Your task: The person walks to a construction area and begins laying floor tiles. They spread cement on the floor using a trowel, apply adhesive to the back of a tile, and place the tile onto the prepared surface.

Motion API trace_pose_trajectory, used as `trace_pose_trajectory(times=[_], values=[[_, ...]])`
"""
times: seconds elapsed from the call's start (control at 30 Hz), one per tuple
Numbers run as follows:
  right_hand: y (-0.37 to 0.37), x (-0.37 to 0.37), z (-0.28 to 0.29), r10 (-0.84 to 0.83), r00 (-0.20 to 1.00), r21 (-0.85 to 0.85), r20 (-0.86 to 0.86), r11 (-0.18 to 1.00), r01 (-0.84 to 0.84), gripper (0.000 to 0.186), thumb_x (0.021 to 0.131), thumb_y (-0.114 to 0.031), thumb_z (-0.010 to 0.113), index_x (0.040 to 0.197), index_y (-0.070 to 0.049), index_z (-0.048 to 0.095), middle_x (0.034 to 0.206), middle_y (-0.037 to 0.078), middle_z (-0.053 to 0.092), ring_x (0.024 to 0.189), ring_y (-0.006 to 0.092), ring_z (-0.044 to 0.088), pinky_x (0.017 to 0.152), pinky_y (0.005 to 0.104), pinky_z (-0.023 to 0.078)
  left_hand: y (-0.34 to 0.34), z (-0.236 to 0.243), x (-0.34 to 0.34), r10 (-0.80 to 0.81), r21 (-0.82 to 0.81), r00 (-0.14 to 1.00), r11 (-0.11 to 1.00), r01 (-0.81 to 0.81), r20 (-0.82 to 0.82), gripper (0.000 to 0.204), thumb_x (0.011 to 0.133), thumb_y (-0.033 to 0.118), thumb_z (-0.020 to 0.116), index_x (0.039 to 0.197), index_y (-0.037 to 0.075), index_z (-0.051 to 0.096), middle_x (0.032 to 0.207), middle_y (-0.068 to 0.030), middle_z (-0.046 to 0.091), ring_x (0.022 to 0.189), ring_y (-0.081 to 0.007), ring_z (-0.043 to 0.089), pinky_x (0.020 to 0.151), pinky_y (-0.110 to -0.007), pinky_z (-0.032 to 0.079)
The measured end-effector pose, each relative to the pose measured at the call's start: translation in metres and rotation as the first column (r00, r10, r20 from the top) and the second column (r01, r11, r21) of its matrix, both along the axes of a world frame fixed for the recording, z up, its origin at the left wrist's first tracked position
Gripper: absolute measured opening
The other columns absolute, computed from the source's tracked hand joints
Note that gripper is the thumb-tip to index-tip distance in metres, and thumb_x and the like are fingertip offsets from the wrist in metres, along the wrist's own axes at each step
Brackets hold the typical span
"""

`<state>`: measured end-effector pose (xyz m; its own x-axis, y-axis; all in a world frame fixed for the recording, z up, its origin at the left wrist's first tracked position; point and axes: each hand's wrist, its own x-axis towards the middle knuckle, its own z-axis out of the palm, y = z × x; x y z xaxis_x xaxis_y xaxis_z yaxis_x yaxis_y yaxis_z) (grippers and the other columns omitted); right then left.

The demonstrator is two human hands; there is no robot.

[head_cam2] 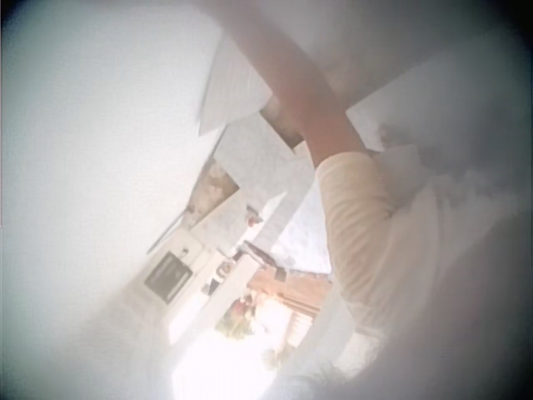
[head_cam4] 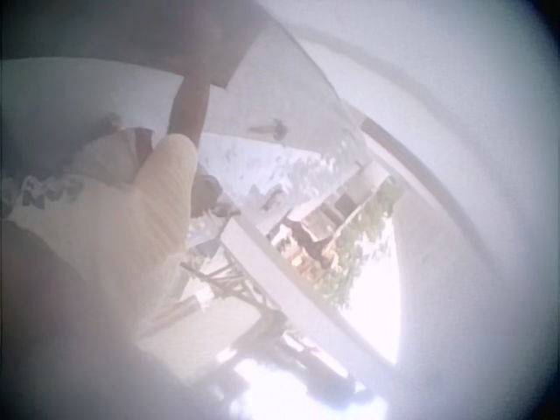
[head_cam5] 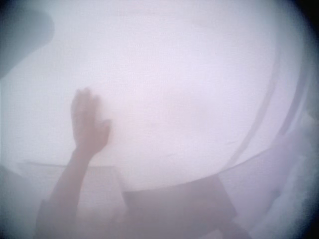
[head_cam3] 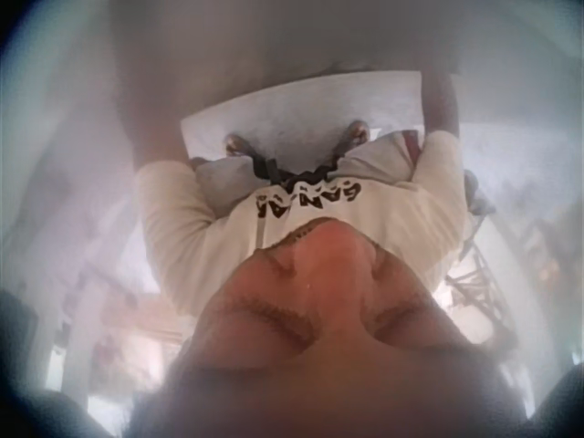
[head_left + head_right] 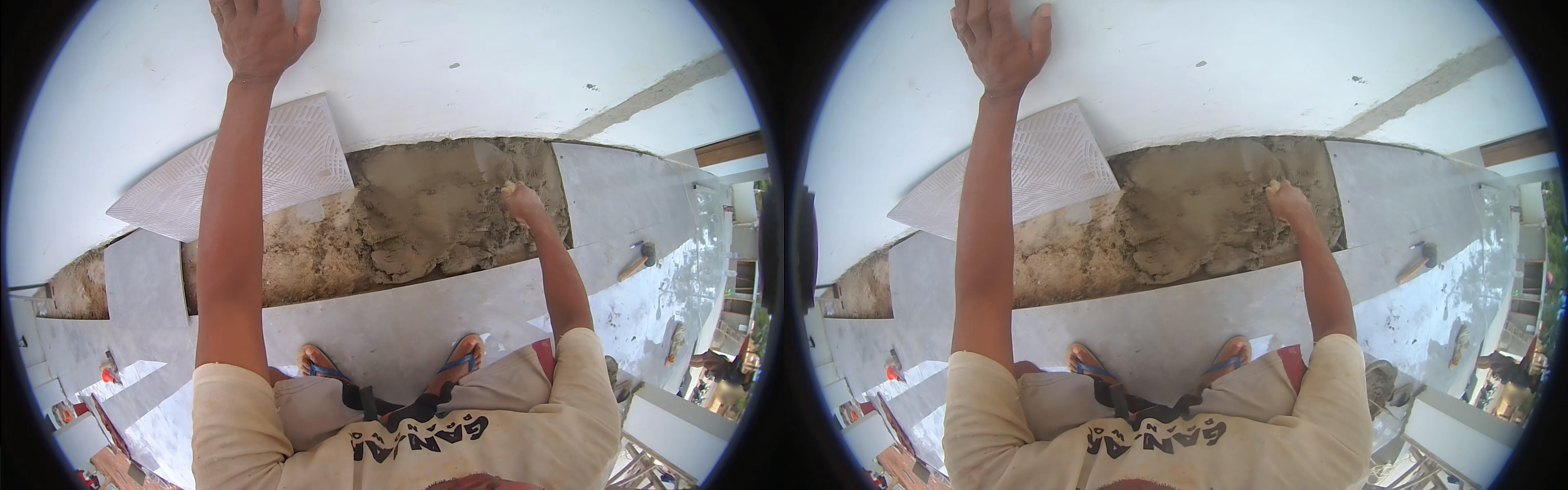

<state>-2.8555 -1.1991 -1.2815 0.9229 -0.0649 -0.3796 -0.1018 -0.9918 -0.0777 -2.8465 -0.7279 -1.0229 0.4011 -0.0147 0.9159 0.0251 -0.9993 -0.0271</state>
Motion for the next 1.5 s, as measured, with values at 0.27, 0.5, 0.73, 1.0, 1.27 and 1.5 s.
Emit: trace_pose_trajectory(times=[0.27, 0.5, 0.73, 1.0, 1.27, 1.5], values=[[0.013, -0.021, 0.038, -0.102, 0.932, 0.384, -0.347, 0.891, 0.24, 0.054, 0.092, -0.045, 0.053, 0.108, 0.006, 0.059, 0.084, 0.022, 0.068, 0.069, 0.0322, 0.069, 0.067, 0.0451, 0.054, 0.005, -0.015, 0.011, -0.31, -0.057, 0.924, 0.942, 0.33, 0.225, 0.079, 0.077, 0.016, 0.073, 0.146, 0.005, 0.037, 0.158, -0.0193, 0.025, 0.148, -0.0396, 0.016, 0.119, -0.055, 0.015], [0.071, -0.028, 0.038, 0.157, 0.959, 0.428, -0.237, 0.903, -0.042, 0.056, 0.092, -0.045, 0.053, 0.108, 0.008, 0.059, 0.09, 0.024, 0.068, 0.081, 0.0366, 0.069, 0.074, 0.0461, 0.053, 0.016, -0.008, 0.011, -0.133, 0.208, 0.958, 0.975, 0.08, 0.255, 0.078, 0.078, 0.017, 0.07, 0.147, 0.003, 0.035, 0.157, -0.021, 0.025, 0.147, -0.0407, 0.017, 0.119, -0.056, 0.015], [0.137, -0.013, -0.004, 0.449, 0.892, 0.361, -0.048, 0.841, -0.403, 0.057, 0.092, -0.051, 0.052, 0.114, 0.001, 0.06, 0.104, 0.027, 0.066, 0.105, 0.0429, 0.062, 0.089, 0.0516, 0.048, 0.006, -0.01, 0.014, -0.003, 0.133, 0.987, 0.991, -0.018, 0.16, 0.071, 0.083, 0.023, 0.067, 0.145, 0.005, 0.038, 0.155, -0.0174, 0.027, 0.147, -0.0372, 0.017, 0.117, -0.052, 0.016], [0.072, 0.0, 0.005, 0.268, 0.963, 0.111, -0.011, 0.958, -0.266, 0.051, 0.093, -0.045, 0.051, 0.117, 0.0, 0.059, 0.107, 0.024, 0.067, 0.106, 0.0415, 0.063, 0.091, 0.0523, 0.049, 0.016, -0.01, 0.018, -0.212, 0.25, 0.923, 0.959, 0.133, 0.323, 0.06, 0.089, 0.039, 0.061, 0.14, 0.01, 0.046, 0.147, -0.0117, 0.038, 0.145, -0.0312, 0.025, 0.117, -0.047, 0.024], [-0.033, 0.02, 0.018, 0.081, 0.997, -0.002, 0.006, 0.997, -0.081, 0.054, 0.092, -0.049, 0.05, 0.118, -0.002, 0.061, 0.113, 0.024, 0.066, 0.11, 0.0412, 0.061, 0.095, 0.0512, 0.048, 0.013, -0.007, 0.013, -0.213, 0.261, 0.927, 0.956, 0.133, 0.31, 0.06, 0.089, 0.036, 0.061, 0.14, 0.009, 0.045, 0.148, -0.0125, 0.037, 0.144, -0.032, 0.025, 0.115, -0.048, 0.026], [-0.098, 0.036, -0.006, -0.111, 0.993, -0.017, 0.028, 0.994, 0.112, 0.052, 0.091, -0.045, 0.05, 0.119, -0.003, 0.062, 0.115, 0.023, 0.066, 0.11, 0.0389, 0.062, 0.097, 0.0477, 0.047, 0.008, -0.001, 0.014, -0.197, 0.276, 0.926, 0.955, 0.107, 0.323, 0.061, 0.089, 0.036, 0.061, 0.14, 0.007, 0.045, 0.146, -0.0147, 0.04, 0.142, -0.0335, 0.029, 0.115, -0.048, 0.028]])
